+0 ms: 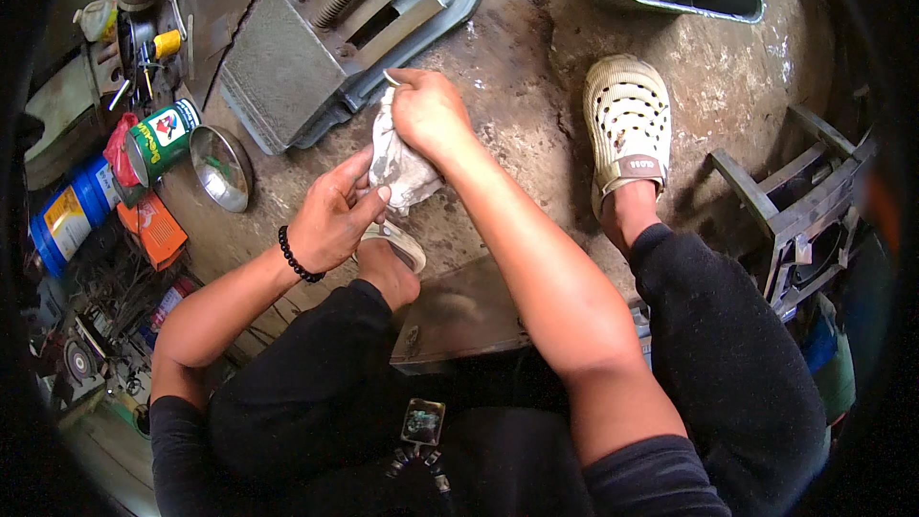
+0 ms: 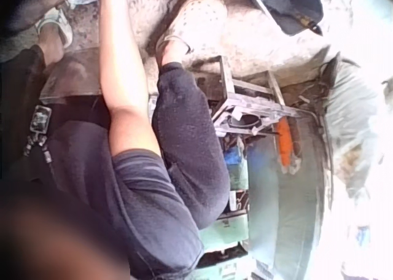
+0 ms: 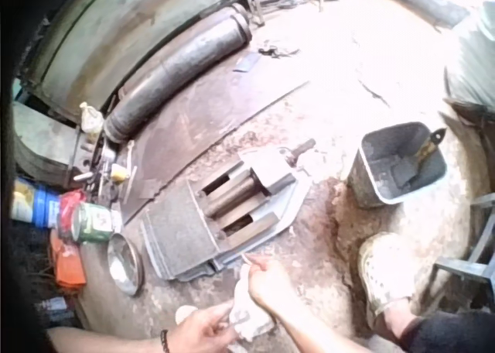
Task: The person paints a metal vise with a brush using paint from a small container, then wipes the vise with a cloth. The person repeats the painting and wiping actions on the same vise multiple times.
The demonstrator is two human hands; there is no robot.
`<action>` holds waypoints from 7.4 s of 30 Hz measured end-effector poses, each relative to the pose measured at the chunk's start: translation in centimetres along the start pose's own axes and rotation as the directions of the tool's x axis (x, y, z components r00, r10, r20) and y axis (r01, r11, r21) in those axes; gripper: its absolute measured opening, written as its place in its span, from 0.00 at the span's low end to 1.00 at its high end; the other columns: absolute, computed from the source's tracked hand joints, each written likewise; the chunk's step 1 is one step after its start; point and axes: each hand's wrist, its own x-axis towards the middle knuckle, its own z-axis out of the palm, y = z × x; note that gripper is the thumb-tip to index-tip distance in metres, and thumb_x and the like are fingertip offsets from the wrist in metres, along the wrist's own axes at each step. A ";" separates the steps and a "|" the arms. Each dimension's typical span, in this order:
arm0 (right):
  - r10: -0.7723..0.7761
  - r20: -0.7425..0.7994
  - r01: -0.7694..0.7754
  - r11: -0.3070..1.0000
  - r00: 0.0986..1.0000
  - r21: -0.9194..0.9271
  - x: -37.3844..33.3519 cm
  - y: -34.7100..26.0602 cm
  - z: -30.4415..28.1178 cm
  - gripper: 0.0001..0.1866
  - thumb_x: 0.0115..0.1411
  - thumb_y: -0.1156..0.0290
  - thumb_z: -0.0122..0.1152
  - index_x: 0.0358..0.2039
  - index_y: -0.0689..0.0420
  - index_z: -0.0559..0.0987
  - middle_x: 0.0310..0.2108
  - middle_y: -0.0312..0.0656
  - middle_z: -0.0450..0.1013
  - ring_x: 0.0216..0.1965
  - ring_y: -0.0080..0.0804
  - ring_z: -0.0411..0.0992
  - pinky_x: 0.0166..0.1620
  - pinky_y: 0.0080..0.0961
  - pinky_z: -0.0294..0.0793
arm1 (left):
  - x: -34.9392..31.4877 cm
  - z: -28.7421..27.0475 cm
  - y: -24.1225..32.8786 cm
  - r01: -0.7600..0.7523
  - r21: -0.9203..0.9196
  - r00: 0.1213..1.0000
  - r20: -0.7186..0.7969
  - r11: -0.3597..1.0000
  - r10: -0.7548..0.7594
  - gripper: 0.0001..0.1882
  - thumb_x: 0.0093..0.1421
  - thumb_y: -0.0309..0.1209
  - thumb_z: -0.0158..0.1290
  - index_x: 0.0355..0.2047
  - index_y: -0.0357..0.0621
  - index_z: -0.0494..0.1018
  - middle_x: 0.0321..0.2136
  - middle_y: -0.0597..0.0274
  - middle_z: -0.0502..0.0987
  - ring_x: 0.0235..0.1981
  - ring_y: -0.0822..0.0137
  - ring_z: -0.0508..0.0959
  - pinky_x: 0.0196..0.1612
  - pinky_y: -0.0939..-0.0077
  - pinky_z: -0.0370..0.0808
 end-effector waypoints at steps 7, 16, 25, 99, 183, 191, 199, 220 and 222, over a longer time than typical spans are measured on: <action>-0.041 -0.022 0.040 0.998 0.999 -0.040 1.3 -1.4 1.2 0.24 0.57 0.70 0.44 0.51 0.60 0.79 0.45 0.59 0.76 0.48 0.51 0.76 0.55 0.34 0.71 | 0.5 -1.2 -0.5 0.028 -0.056 0.997 -0.075 0.998 -0.032 0.24 0.65 0.22 0.49 0.61 0.32 0.61 0.34 0.65 0.75 0.30 0.79 0.74 0.33 0.80 0.74; 0.211 0.134 -0.238 0.941 0.968 0.240 2.3 -2.1 3.6 0.24 0.57 0.74 0.43 0.51 0.63 0.80 0.38 0.52 0.80 0.38 0.34 0.77 0.45 0.26 0.75 | 0.4 -2.1 0.6 0.004 0.027 0.992 -0.124 1.000 -0.001 0.21 0.64 0.22 0.49 0.57 0.35 0.65 0.31 0.66 0.75 0.29 0.80 0.72 0.33 0.79 0.73; -0.126 0.107 0.107 0.981 0.986 0.163 -5.1 -3.6 4.0 0.21 0.58 0.72 0.44 0.46 0.62 0.81 0.25 0.56 0.75 0.27 0.37 0.76 0.36 0.33 0.75 | -5.7 -2.2 0.1 0.011 0.086 0.982 -0.187 0.996 0.005 0.13 0.60 0.21 0.53 0.46 0.34 0.69 0.27 0.69 0.68 0.27 0.79 0.66 0.30 0.80 0.66; -0.068 0.316 -0.114 0.844 0.946 0.525 -6.5 6.2 0.4 0.13 0.64 0.68 0.60 0.45 0.62 0.78 0.42 0.42 0.79 0.40 0.27 0.78 0.45 0.24 0.76 | 4.6 2.4 -14.2 -0.296 -0.648 0.868 -0.489 0.702 -0.086 0.12 0.65 0.34 0.53 0.43 0.38 0.74 0.37 0.62 0.79 0.37 0.72 0.77 0.43 0.75 0.74; 0.060 -0.258 0.147 0.688 0.964 0.710 -2.6 6.0 10.1 0.15 0.68 0.69 0.55 0.48 0.68 0.76 0.36 0.42 0.77 0.34 0.26 0.74 0.40 0.23 0.75 | 4.3 1.7 -15.4 -0.472 0.294 0.577 -0.610 0.831 0.543 0.22 0.57 0.26 0.57 0.54 0.37 0.73 0.48 0.43 0.73 0.48 0.50 0.77 0.51 0.64 0.74; -0.117 -0.540 0.346 0.872 0.833 0.346 0.9 7.1 9.9 0.13 0.63 0.70 0.58 0.40 0.70 0.78 0.30 0.46 0.78 0.31 0.28 0.75 0.35 0.26 0.74 | 7.8 1.9 -15.2 -0.444 -0.074 0.671 -0.688 0.893 0.277 0.25 0.64 0.45 0.55 0.47 0.31 0.77 0.36 0.57 0.81 0.36 0.74 0.76 0.41 0.75 0.74; -0.135 -0.680 0.436 0.851 0.720 0.292 3.7 6.1 10.5 0.12 0.59 0.72 0.59 0.35 0.71 0.78 0.31 0.50 0.78 0.34 0.32 0.75 0.40 0.29 0.74 | 9.7 1.1 -14.5 -0.418 -0.559 0.824 -0.566 0.716 0.039 0.20 0.66 0.41 0.54 0.47 0.34 0.76 0.43 0.62 0.79 0.44 0.73 0.76 0.50 0.79 0.71; -0.256 -0.383 0.422 0.787 0.887 0.450 1.6 7.2 12.1 0.26 0.65 0.79 0.50 0.64 0.67 0.65 0.55 0.48 0.72 0.49 0.26 0.71 0.50 0.22 0.72 | 9.0 2.4 -17.5 -0.461 -0.426 0.699 -0.715 0.778 0.022 0.17 0.66 0.38 0.54 0.29 0.33 0.76 0.23 0.69 0.75 0.27 0.80 0.68 0.29 0.80 0.68; -0.301 -0.374 0.429 0.841 0.877 0.330 1.4 7.4 12.7 0.25 0.64 0.80 0.48 0.63 0.69 0.65 0.59 0.53 0.69 0.54 0.29 0.70 0.55 0.23 0.69 | 8.6 2.2 -18.2 -0.431 -0.459 0.711 -0.703 0.777 -0.021 0.17 0.66 0.38 0.54 0.32 0.33 0.76 0.23 0.69 0.76 0.28 0.80 0.69 0.30 0.79 0.69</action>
